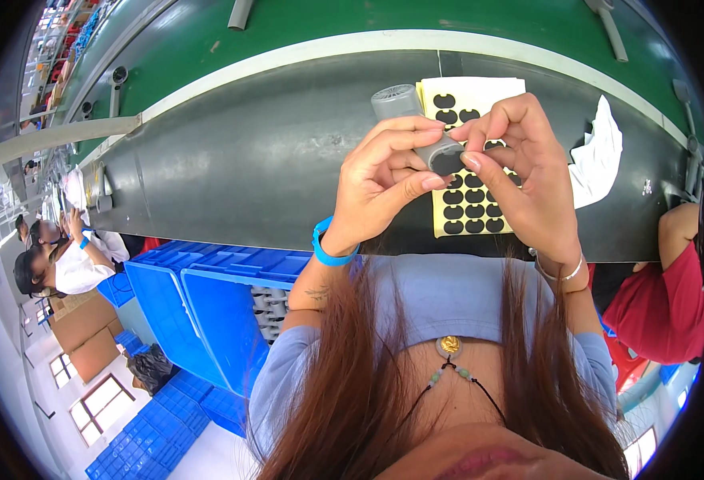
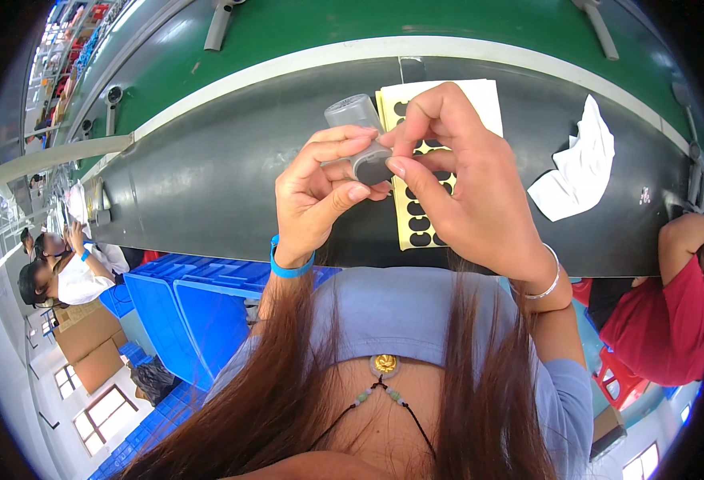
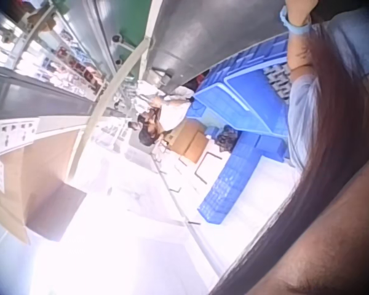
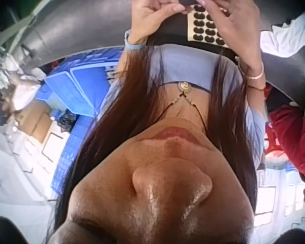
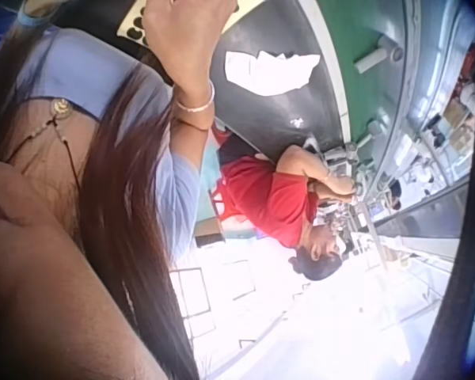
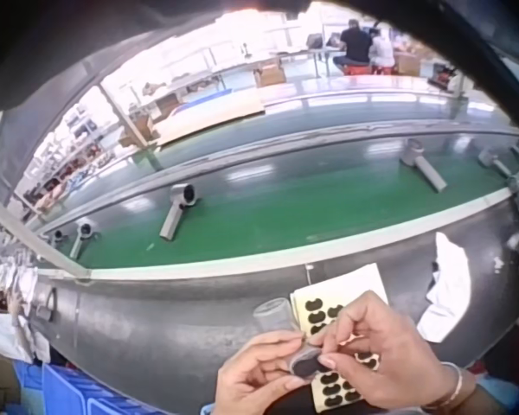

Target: The person takes handheld fan bodies from a conveyor belt, peels adhesive pads from a sticker sheet by hand, applies the pads onto the base of each fan body, and places the fans back onto the conveyor belt.

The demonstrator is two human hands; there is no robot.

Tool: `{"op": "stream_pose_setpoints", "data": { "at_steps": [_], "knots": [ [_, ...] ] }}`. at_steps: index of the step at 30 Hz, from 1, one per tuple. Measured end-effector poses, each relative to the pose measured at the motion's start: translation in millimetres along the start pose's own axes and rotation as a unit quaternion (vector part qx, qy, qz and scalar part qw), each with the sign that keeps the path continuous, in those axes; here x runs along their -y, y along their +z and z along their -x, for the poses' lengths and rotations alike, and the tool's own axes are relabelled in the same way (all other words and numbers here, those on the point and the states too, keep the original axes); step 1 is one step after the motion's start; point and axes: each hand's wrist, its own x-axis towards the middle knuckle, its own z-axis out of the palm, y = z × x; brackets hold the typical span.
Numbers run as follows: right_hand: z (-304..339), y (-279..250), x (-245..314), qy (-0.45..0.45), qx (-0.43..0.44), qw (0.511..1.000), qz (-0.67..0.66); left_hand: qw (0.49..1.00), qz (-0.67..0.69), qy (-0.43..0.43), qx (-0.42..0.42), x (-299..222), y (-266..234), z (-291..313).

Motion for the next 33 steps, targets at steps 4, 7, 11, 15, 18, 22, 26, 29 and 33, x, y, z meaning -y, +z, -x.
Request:
{"op": "stream_pose_setpoints", "data": {
  "at_steps": [4, 7, 11, 15, 18, 22, 26, 29, 33],
  "knots": [
    [0.5, 0.5, 1.2, -0.003, -0.001, 1.000, 0.009, 1.000, 0.002, 0.002, -0.001, 0.0, 0.6, 0.4],
    [1.0, 0.6, 1.9, -0.005, 0.001, 1.000, 0.015, 1.000, 0.006, 0.001, -0.002, 0.3, 0.6, 0.9],
    [1.1, 0.7, 1.4, -0.009, 0.001, 1.000, 0.016, 1.000, 0.008, 0.002, 0.001, 0.3, 0.7, 0.8],
    [1.1, 1.2, 0.1, -0.010, 0.002, 1.000, 0.006, 1.000, 0.018, 0.005, -0.001, 0.1, 1.4, 1.0],
    [0.3, 1.1, -1.7, 0.002, -0.005, 1.000, -0.009, 1.000, 0.025, 0.006, -0.001, 1.0, 0.7, 0.8],
    [0.7, 0.2, -1.2, 0.009, -0.007, 1.000, -0.015, 1.000, -0.005, 0.005, 0.024, 2.2, -3.8, 0.6],
    [1.0, -0.2, -1.4, 0.003, -0.005, 1.000, -0.009, 1.000, -0.009, 0.001, 0.022, 1.7, -3.1, 1.0],
    [1.2, -0.6, -1.5, -0.001, -0.004, 1.000, -0.003, 1.000, -0.005, 0.007, 0.019, 1.8, -0.9, 0.2],
    [2.3, 0.7, -2.2, -0.013, -0.008, 1.000, 0.009, 1.000, 0.023, 0.005, 0.003, 0.4, 2.4, 0.5]
  ]
}}
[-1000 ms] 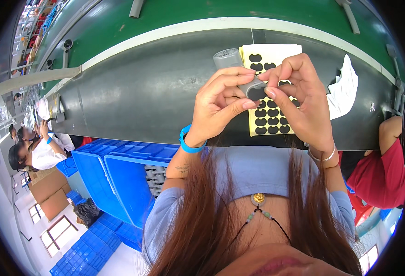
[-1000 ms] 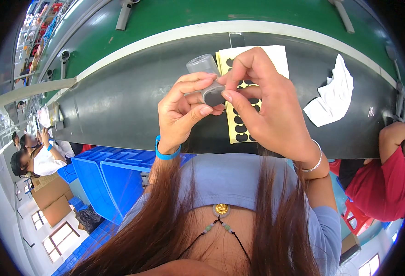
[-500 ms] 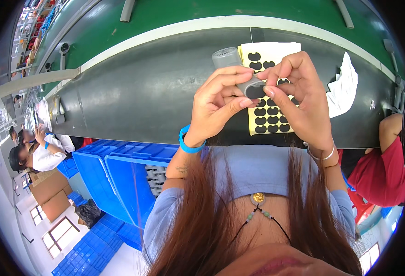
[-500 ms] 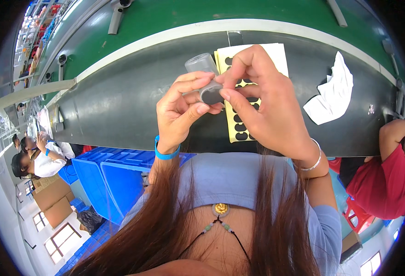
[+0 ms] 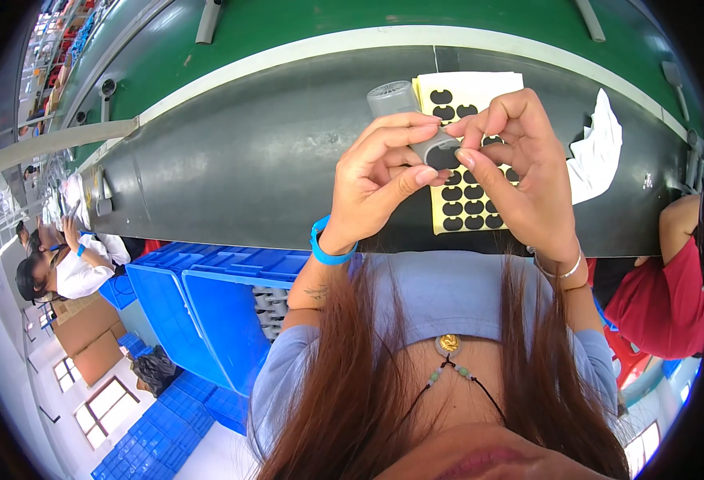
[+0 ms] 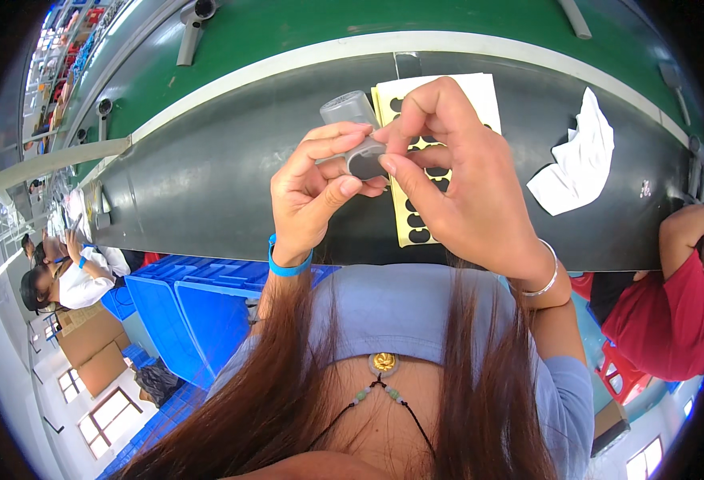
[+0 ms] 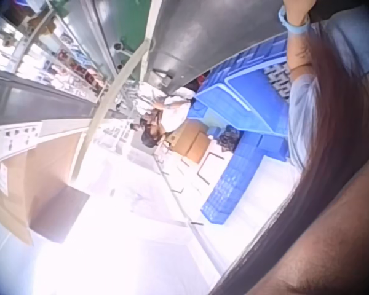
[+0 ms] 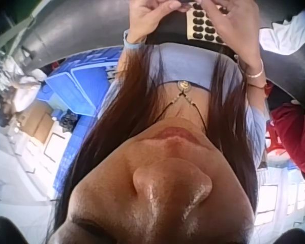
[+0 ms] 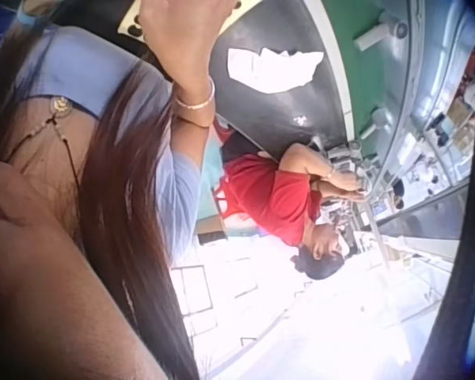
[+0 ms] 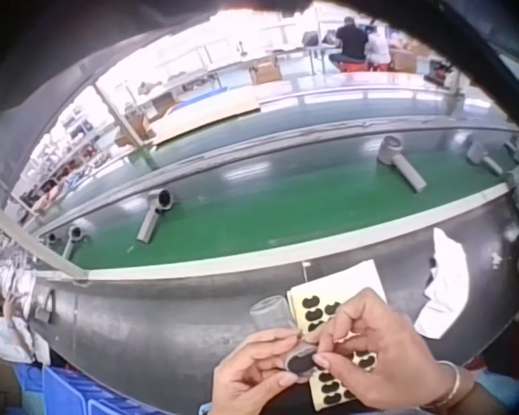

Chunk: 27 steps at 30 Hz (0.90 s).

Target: The person takes handheld fan bodies from a conveyor belt, peels adhesive pads from a sticker sheet by hand, applies the pads onto the base of each fan body, and places the fans back onto the conveyor belt.

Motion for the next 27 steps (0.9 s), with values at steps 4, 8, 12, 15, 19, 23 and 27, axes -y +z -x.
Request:
{"op": "stream_pose_setpoints", "data": {
  "at_steps": [4, 8, 12, 15, 19, 23, 27],
  "knots": [
    [0, 2, 1, -0.005, -0.008, 1.000, 0.014, 0.999, -0.038, 0.005, 0.002, 0, 0, 0],
    [1, 2, -4, -0.051, -0.013, 0.997, 0.052, 0.998, -0.055, 0.004, -0.016, -4, 5, 0],
    [3, 0, -4, -0.080, -0.031, 0.991, 0.105, 0.994, -0.101, 0.018, -0.042, -6, 10, -2],
    [4, 0, -4, -0.085, -0.044, 0.987, 0.131, 0.990, -0.122, 0.019, -0.065, -5, 16, -2],
    [6, 1, -2, -0.099, -0.064, 0.979, 0.167, 0.980, -0.167, 0.048, -0.098, 0, 22, -3],
    [7, 0, -2, -0.116, -0.076, 0.968, 0.209, 0.975, -0.189, 0.064, -0.101, 4, 25, -2],
    [7, 1, -4, -0.119, -0.093, 0.965, 0.214, 0.972, -0.198, 0.075, -0.098, 5, 26, -2]
  ]
}}
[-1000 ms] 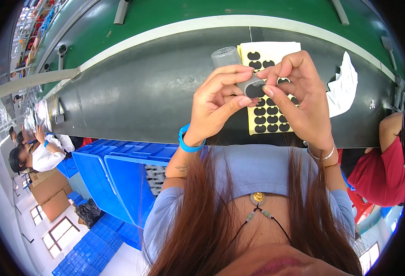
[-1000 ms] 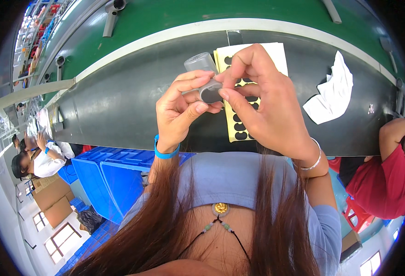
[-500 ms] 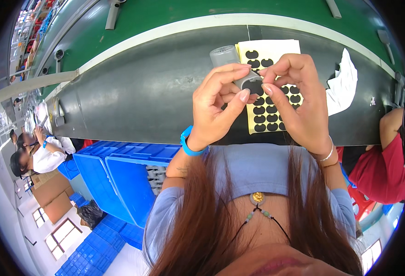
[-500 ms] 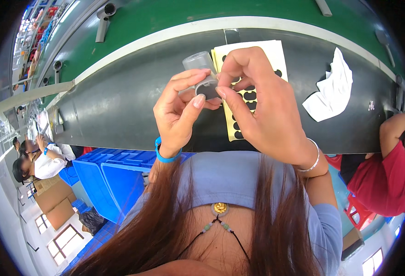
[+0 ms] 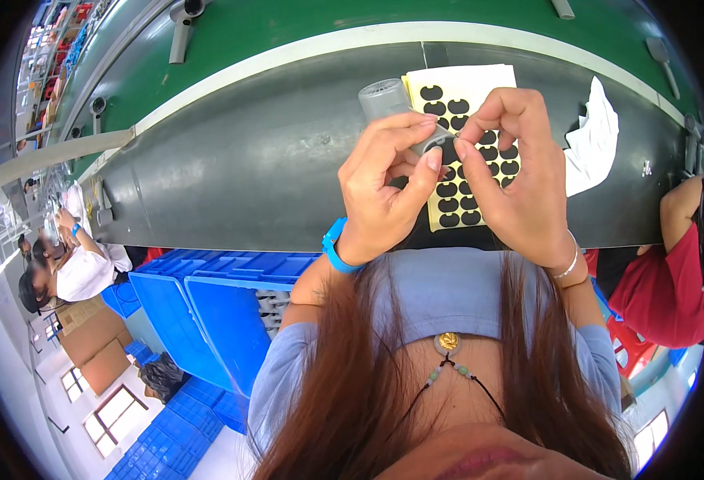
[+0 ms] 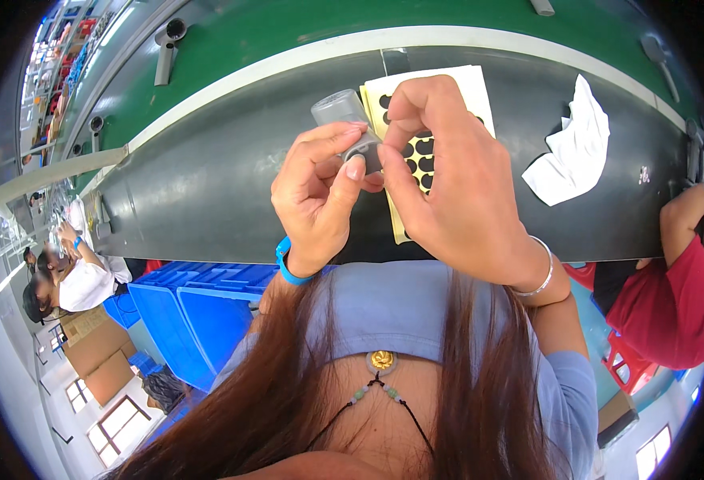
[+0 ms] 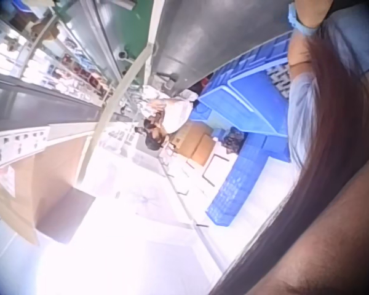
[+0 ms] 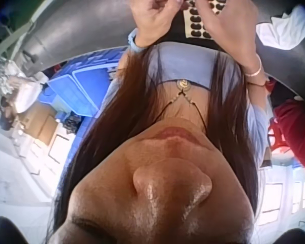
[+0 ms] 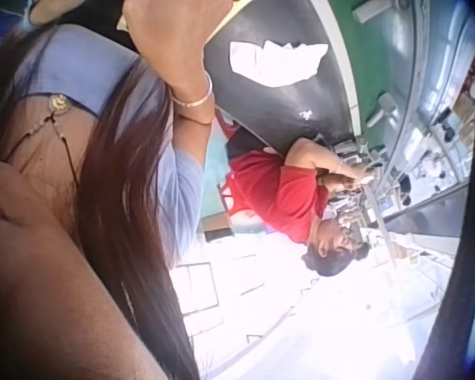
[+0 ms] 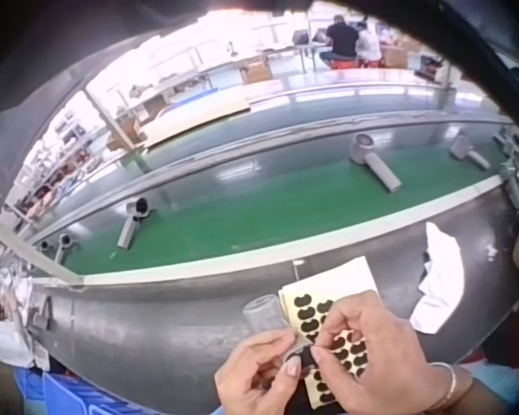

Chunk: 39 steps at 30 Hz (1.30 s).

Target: The person takes handheld fan bodies from a conveyor belt, peels adhesive pads from a sticker sheet by hand, applies the pads onto the base of each fan body, and places the fans back onto the conveyor belt.

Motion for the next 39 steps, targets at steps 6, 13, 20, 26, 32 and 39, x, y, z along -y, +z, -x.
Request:
{"op": "stream_pose_setpoints", "data": {
  "at_steps": [6, 13, 20, 26, 32, 39],
  "knots": [
    [0, 1, 0, -0.025, -0.002, 0.999, 0.034, 1.000, 0.000, 0.008, -0.001, 1, 0, -1],
    [2, 6, -5, -0.079, -0.041, 0.995, 0.043, 1.000, 0.017, -0.003, -0.006, 0, -2, -2],
    [2, 9, -3, -0.073, -0.042, 0.995, 0.052, 1.000, 0.020, -0.006, -0.016, -1, -2, -3],
    [2, 8, -2, -0.065, -0.037, 0.996, 0.054, 1.000, 0.017, 0.001, -0.013, 0, -2, -3],
    [1, 1, 2, -0.050, 0.013, 0.996, 0.077, 1.000, 0.009, 0.004, -0.008, -2, -3, -2],
    [-6, 1, -5, 0.024, 0.050, 0.997, -0.056, 0.998, 0.034, -0.026, -0.037, -6, -17, -1]
  ]
}}
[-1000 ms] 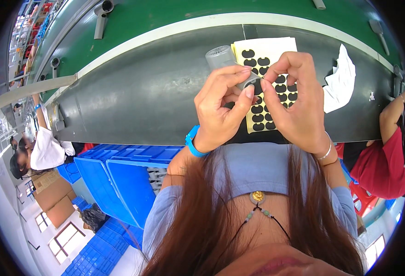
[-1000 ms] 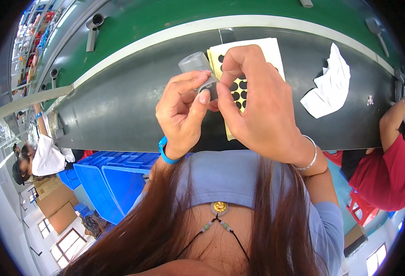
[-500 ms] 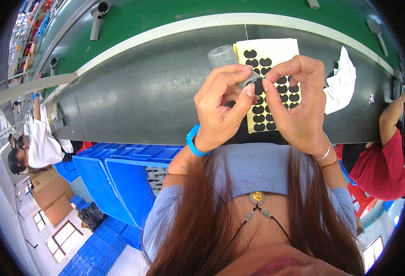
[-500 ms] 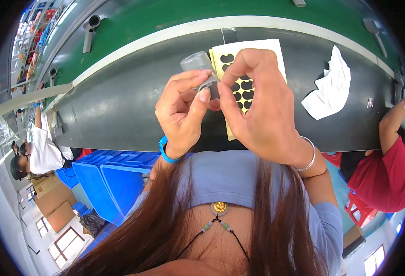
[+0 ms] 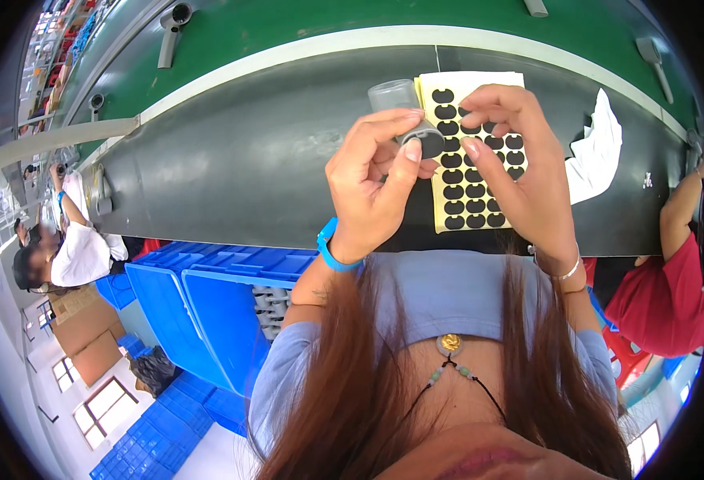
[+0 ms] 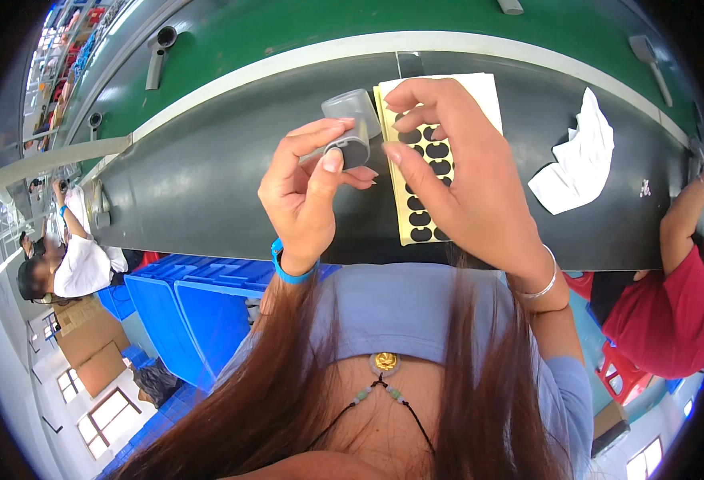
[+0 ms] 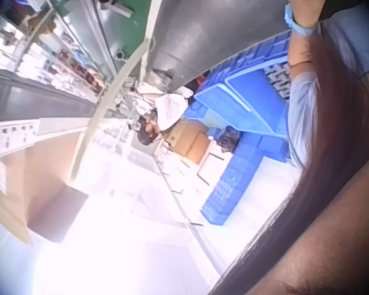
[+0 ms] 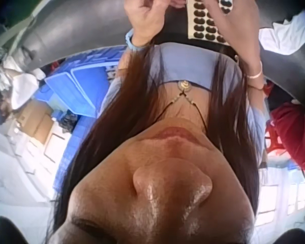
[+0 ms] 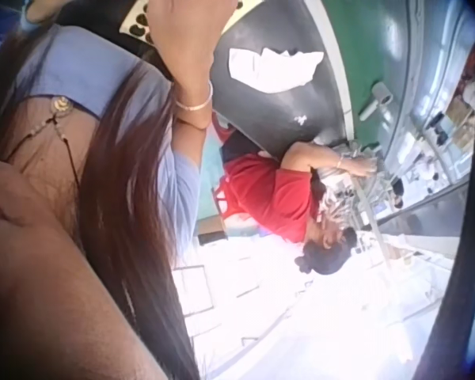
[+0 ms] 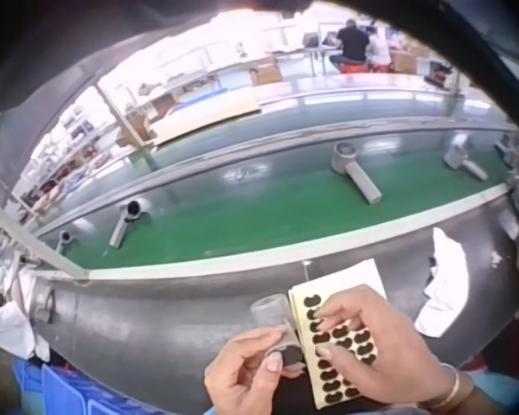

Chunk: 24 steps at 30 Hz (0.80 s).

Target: The person takes handheld fan bodies from a conveyor belt, peels adhesive pads from a sticker sheet by hand, applies the pads onto the base of each fan body, and places the fans back onto the conveyor belt.

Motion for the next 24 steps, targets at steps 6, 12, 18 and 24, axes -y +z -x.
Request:
{"op": "stream_pose_setpoints", "data": {
  "at_steps": [6, 12, 18, 24],
  "knots": [
    [-6, 21, -12, -0.017, 0.084, 0.996, -0.007, 1.000, 0.007, -0.008, -0.006, -3, -7, 2],
    [-5, 31, -21, -0.055, 0.069, 0.995, 0.054, 1.000, 0.011, -0.003, 0.007, -6, -10, 3],
    [-2, 25, -11, 0.004, 0.022, 0.998, -0.054, 0.998, 0.047, -0.010, 0.045, -4, -11, 4],
    [5, 20, -5, -0.061, -0.019, 0.998, 0.023, 0.998, 0.040, -0.011, 0.036, 1, -8, 5]
  ]
}}
